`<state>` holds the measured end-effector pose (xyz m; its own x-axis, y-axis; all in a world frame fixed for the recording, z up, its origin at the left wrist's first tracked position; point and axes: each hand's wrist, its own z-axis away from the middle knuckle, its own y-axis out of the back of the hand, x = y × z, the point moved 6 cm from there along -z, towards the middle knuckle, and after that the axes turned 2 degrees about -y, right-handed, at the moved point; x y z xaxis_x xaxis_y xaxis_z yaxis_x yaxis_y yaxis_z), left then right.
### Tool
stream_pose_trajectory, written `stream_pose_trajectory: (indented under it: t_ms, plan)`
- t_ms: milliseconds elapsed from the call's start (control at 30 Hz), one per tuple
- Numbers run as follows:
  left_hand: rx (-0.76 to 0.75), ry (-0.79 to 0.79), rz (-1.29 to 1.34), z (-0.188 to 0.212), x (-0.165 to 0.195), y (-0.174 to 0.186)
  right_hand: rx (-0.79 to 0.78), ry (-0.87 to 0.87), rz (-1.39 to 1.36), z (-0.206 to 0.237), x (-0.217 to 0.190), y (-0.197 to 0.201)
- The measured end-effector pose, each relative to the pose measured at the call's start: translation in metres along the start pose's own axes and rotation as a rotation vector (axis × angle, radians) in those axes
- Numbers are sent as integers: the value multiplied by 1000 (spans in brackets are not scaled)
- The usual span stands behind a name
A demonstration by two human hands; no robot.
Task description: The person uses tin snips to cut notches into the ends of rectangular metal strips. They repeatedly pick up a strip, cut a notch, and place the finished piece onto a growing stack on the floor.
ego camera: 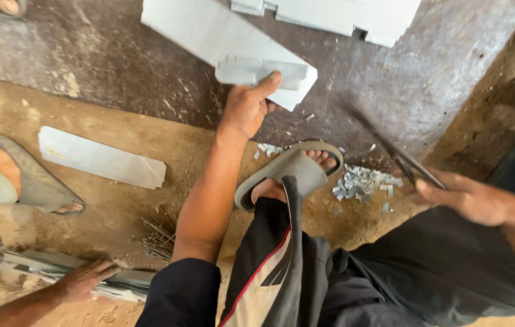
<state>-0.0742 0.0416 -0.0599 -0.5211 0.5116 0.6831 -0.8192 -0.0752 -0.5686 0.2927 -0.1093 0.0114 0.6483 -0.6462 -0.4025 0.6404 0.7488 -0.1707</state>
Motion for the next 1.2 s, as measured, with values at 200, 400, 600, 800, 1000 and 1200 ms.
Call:
stream_pose_trajectory:
  t_ms: [200,400,600,800,1000,1200]
  plan:
    - [44,56,101,16,-10,-12,655,82,-326,-25,46,7]
    - [137,-8,255,31,11,-43,1373,259,732,34,1,32]
    - [123,-41,4,69,54,-61,1340,261,386,64,-141,44]
    - [70,-41,84,109,44,-91,1299,360,353,81,-105,-3]
    - [-162,-87,275,141,92,-123,1126,400,404,72,-111,-15]
    - [-88,-188,320,160,111,-148,321,45,1079,43,-128,-94]
